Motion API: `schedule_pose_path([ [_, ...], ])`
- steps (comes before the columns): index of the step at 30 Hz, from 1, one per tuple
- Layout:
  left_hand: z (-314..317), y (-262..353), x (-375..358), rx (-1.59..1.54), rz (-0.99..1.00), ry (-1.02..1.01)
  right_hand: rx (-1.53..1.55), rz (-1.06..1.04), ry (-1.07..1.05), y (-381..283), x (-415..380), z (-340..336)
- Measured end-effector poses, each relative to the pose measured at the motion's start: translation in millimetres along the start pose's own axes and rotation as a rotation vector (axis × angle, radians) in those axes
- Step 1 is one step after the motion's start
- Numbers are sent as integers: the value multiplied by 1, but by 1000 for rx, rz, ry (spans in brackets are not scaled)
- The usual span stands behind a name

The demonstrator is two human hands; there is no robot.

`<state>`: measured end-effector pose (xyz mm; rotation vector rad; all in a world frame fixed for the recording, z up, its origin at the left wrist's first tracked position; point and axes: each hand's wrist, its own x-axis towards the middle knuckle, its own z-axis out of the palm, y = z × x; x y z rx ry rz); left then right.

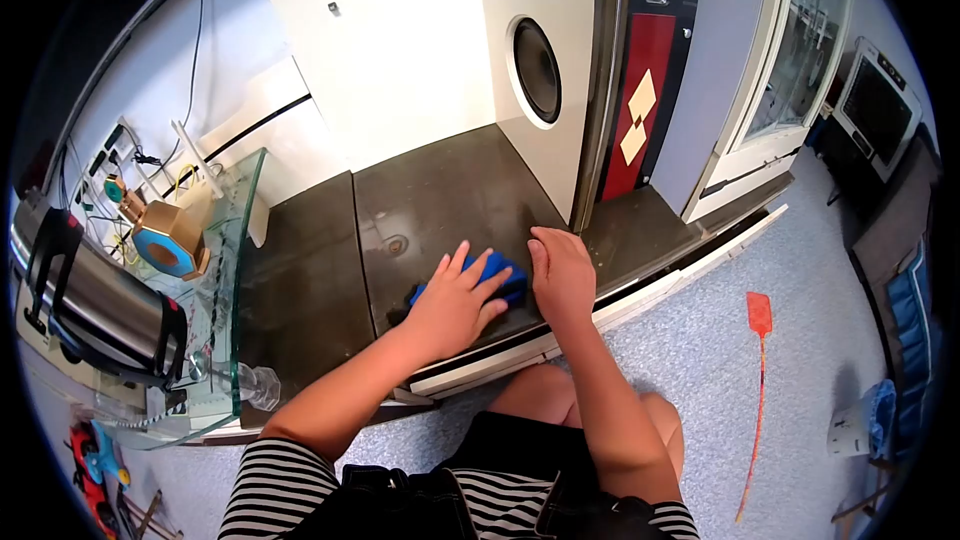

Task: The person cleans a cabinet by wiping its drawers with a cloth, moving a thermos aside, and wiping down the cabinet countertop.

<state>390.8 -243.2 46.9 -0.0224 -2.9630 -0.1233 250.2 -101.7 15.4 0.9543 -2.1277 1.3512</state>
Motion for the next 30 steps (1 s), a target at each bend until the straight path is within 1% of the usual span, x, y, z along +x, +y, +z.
schedule_pose_path([
  [1,5,-8,13,-8,1,-9,-5,2,-4,-1,0,0],
  [3,18,-25,44,12,-8,1,-45,-61,12,-2,0,2],
  [5,28,-42,80,103,-71,19,-55,-72,19,0,-1,5],
  [6,35,-52,98,91,-67,22,-58,-86,29,1,-1,6],
  [8,47,-70,132,134,-106,63,-72,-72,10,-2,1,4],
  [11,61,-94,179,125,-196,51,-97,-56,-5,-4,2,3],
  [12,61,-99,194,114,-192,52,-85,-52,-7,-4,2,3],
  [14,60,-103,218,110,-356,31,-78,-63,-8,1,1,7],
  [16,64,-104,230,137,-384,25,-85,-56,-24,1,2,7],
  [17,66,-104,232,174,-419,16,-81,-47,-41,1,2,6],
  [19,62,-99,226,198,-405,1,-71,-46,-29,1,1,5],
  [21,60,-90,213,202,-343,-14,-51,-51,-11,0,2,6],
  [23,59,-76,190,210,-242,33,-45,-53,22,1,1,4],
  [27,42,-35,121,193,-26,52,7,-52,41,4,0,3],
  [29,31,-15,81,122,36,47,-5,-85,156,4,2,2],
  [30,24,-6,61,96,46,37,4,-38,107,7,0,2],
])
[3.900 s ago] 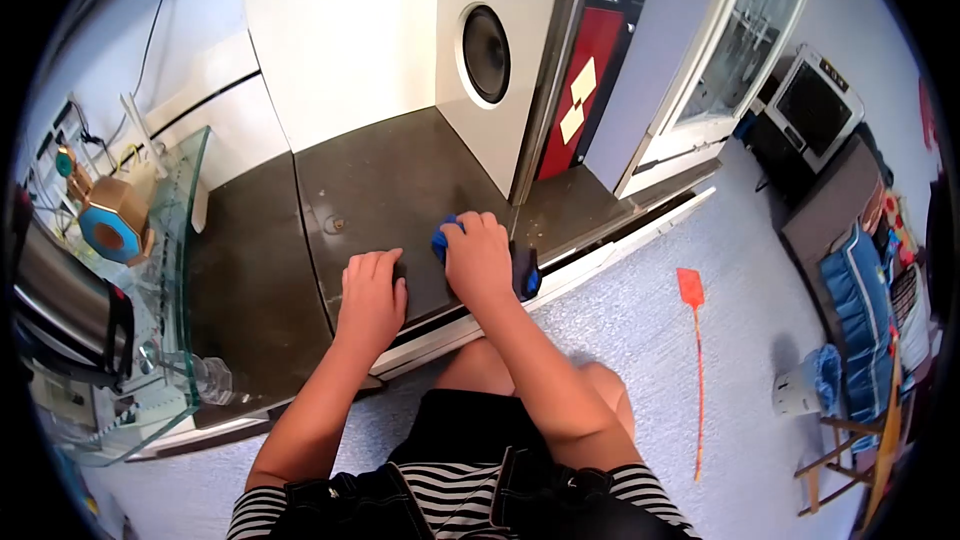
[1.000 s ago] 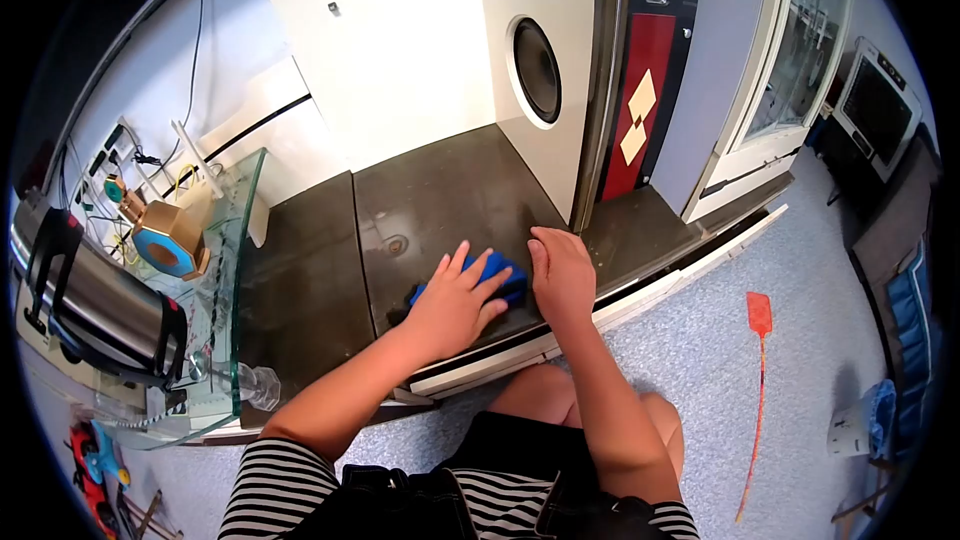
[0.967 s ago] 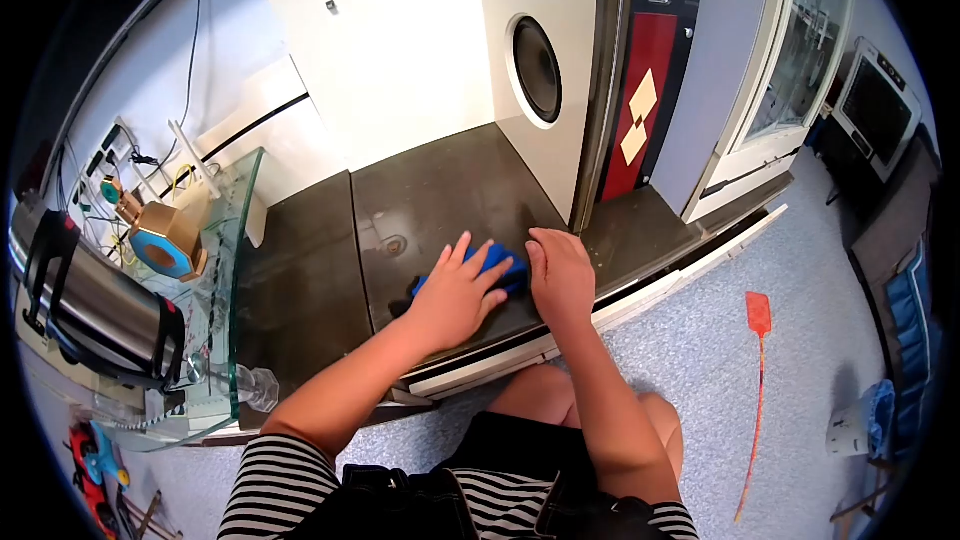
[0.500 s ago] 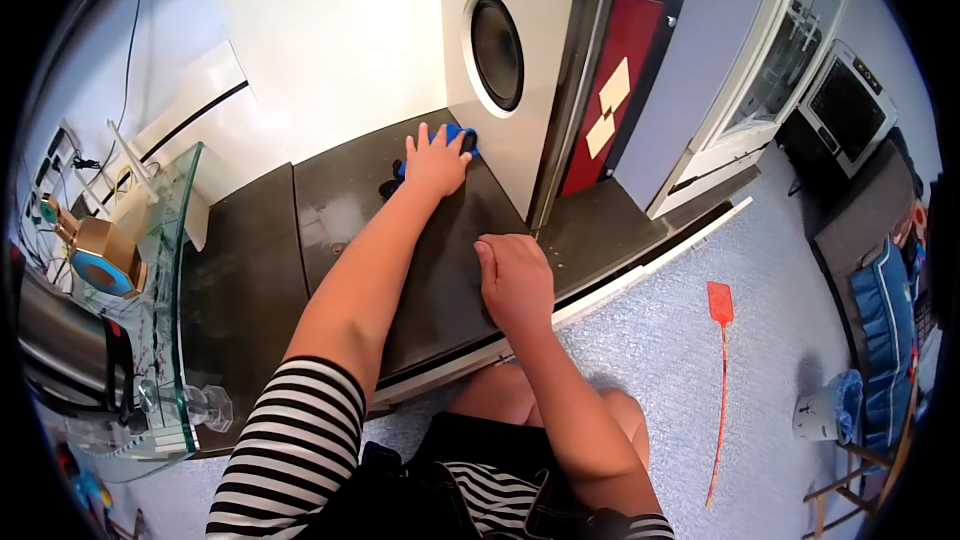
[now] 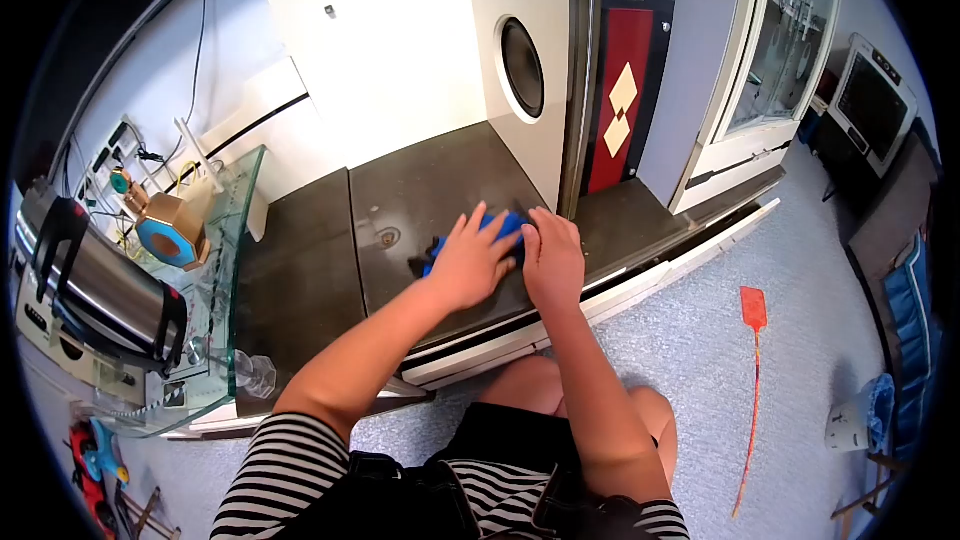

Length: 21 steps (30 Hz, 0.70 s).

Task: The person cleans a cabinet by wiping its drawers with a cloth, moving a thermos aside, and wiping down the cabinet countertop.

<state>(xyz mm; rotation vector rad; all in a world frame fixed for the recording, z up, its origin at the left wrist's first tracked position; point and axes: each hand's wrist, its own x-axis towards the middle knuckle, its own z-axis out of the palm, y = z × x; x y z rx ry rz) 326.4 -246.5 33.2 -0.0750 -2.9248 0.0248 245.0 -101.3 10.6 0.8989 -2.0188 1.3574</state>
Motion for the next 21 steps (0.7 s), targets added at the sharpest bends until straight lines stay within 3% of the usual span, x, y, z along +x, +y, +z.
schedule_pose_path([
  [4,-22,19,-63,-62,53,-30,8,51,-12,1,2,0],
  [7,-26,15,-61,-99,2,-87,-16,53,-53,1,0,0],
  [21,47,-134,112,24,-437,6,-127,28,-151,-10,3,1],
])
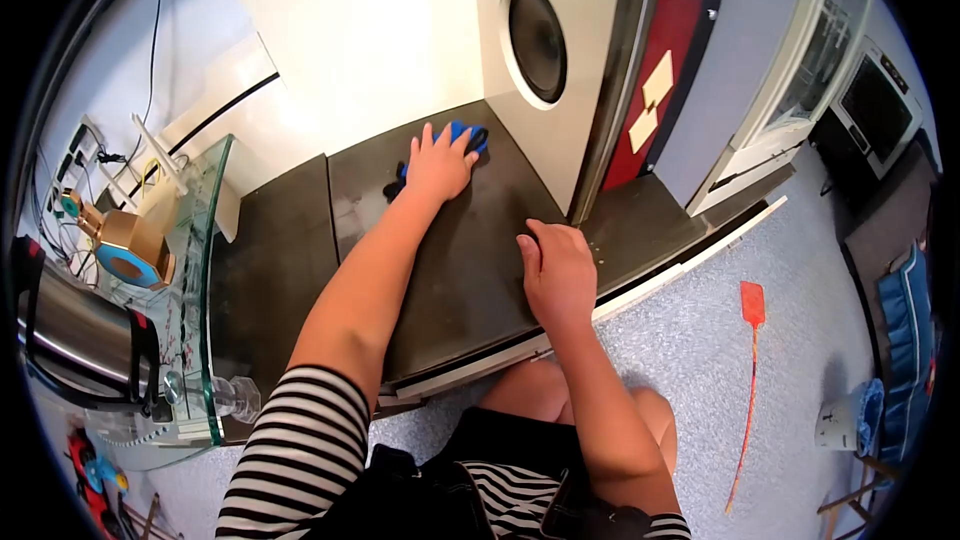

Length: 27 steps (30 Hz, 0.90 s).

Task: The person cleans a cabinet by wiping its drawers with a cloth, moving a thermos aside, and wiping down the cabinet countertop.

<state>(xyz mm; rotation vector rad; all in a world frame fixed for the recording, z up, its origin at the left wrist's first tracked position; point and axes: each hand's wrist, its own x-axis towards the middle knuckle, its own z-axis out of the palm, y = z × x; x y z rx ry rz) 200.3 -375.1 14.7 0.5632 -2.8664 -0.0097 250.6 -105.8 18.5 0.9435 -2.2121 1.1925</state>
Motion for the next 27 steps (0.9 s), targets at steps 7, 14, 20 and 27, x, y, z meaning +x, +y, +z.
schedule_pose_path([
  [7,12,-3,24,65,-15,16,14,-8,28,4,0,3],
  [14,-2,22,-49,93,160,120,33,-13,73,4,-1,2],
  [20,-46,51,-175,68,277,84,45,5,84,3,-3,0],
  [27,-70,48,-211,-97,385,-40,2,-43,66,3,-4,2],
])
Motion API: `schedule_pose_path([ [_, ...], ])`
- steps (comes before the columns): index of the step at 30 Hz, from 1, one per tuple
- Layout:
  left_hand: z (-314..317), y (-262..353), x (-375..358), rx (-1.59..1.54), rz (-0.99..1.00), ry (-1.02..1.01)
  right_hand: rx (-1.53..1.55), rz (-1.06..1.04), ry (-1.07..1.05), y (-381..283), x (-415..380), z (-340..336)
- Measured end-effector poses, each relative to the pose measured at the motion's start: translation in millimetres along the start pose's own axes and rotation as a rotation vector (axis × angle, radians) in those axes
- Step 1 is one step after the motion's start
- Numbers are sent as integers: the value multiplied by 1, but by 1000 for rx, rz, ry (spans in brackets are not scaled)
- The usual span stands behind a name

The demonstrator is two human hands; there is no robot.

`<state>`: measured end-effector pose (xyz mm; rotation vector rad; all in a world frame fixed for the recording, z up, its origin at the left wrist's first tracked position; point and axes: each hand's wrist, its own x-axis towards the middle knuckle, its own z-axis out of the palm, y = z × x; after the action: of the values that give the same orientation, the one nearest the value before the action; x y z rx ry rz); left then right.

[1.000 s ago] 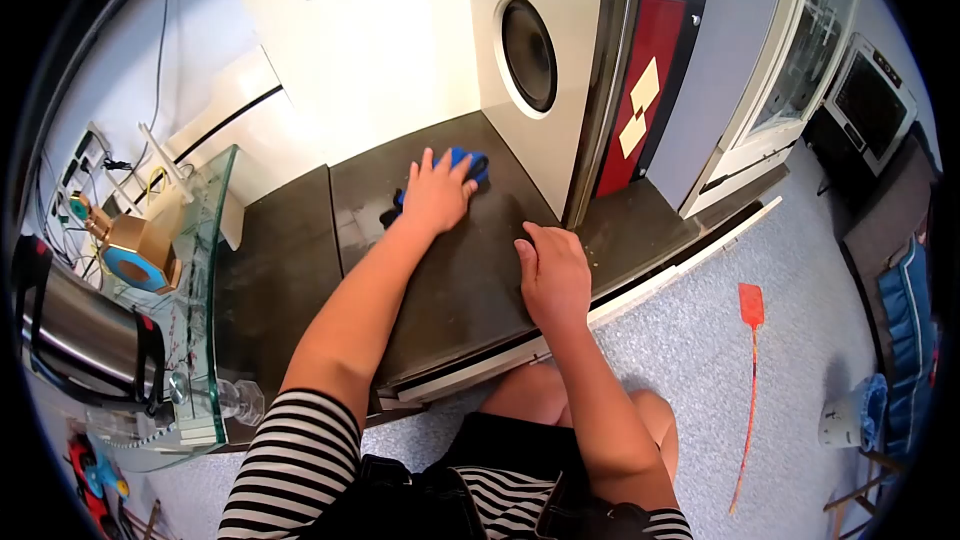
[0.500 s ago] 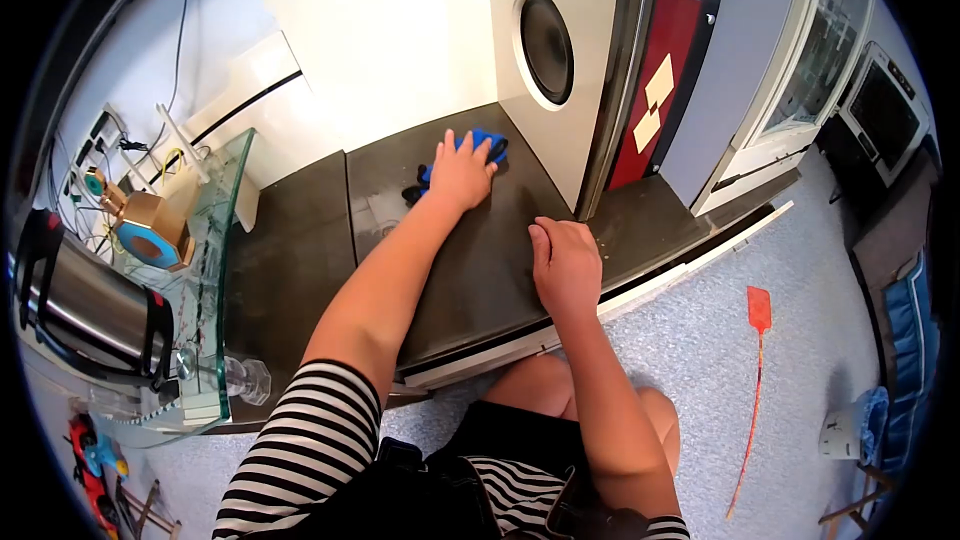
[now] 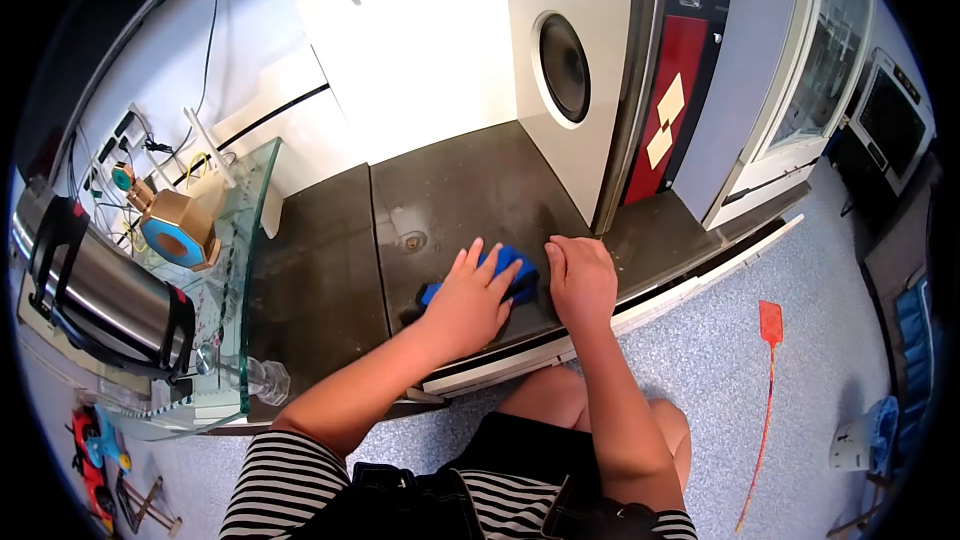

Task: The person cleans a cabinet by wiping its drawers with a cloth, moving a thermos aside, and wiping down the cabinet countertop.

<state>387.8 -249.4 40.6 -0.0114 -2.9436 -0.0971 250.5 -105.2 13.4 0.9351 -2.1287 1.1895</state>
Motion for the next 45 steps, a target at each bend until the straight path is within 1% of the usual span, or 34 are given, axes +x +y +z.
schedule_pose_path([
  [3,19,-34,37,48,-34,40,-25,-13,-19,0,-2,1],
  [8,47,-95,123,142,-186,81,-58,-10,-40,-2,3,0],
  [9,50,-105,141,127,-238,46,-45,3,-37,-2,3,1],
  [11,48,-111,166,51,-368,17,-43,18,-43,-1,2,2],
  [12,50,-115,177,39,-364,14,-42,20,-51,-1,3,2],
  [14,55,-119,193,80,-445,1,-38,14,-49,-2,5,2],
  [19,50,-100,184,178,-433,6,-36,9,-35,-1,5,2],
  [23,47,-66,153,151,-303,37,-28,28,-27,-3,4,1],
  [27,45,-23,104,27,-150,76,-46,57,32,3,0,5],
  [28,38,-13,93,-25,-80,28,-43,55,40,3,0,6],
  [29,34,-9,86,-132,-35,-40,20,110,68,4,0,7],
  [30,30,-11,82,-452,-12,23,81,165,92,4,0,5],
  [31,27,-16,75,-778,9,86,74,162,91,3,1,0],
  [33,17,-32,63,-739,-116,298,108,45,118,3,3,-10],
  [34,10,-41,58,-570,-103,482,49,-32,52,0,3,-16],
  [35,3,-54,51,-539,-133,552,37,-39,53,-4,7,-20],
  [37,7,-86,38,-521,-224,563,-56,-326,-279,-20,15,-23],
  [38,12,-94,32,-479,-286,596,-64,-327,-295,-22,14,-15],
  [39,18,-101,28,-434,-348,626,-161,-214,-465,-23,14,-3],
  [40,24,-108,26,-447,-356,626,-260,-99,-629,-22,16,8],
  [42,37,-118,26,-424,-464,549,-324,-89,-692,-14,36,26],
  [43,37,-115,27,-439,-476,552,-376,-78,-744,-8,48,39],
  [45,34,-105,30,-295,-441,487,-375,-117,-733,12,73,69],
])
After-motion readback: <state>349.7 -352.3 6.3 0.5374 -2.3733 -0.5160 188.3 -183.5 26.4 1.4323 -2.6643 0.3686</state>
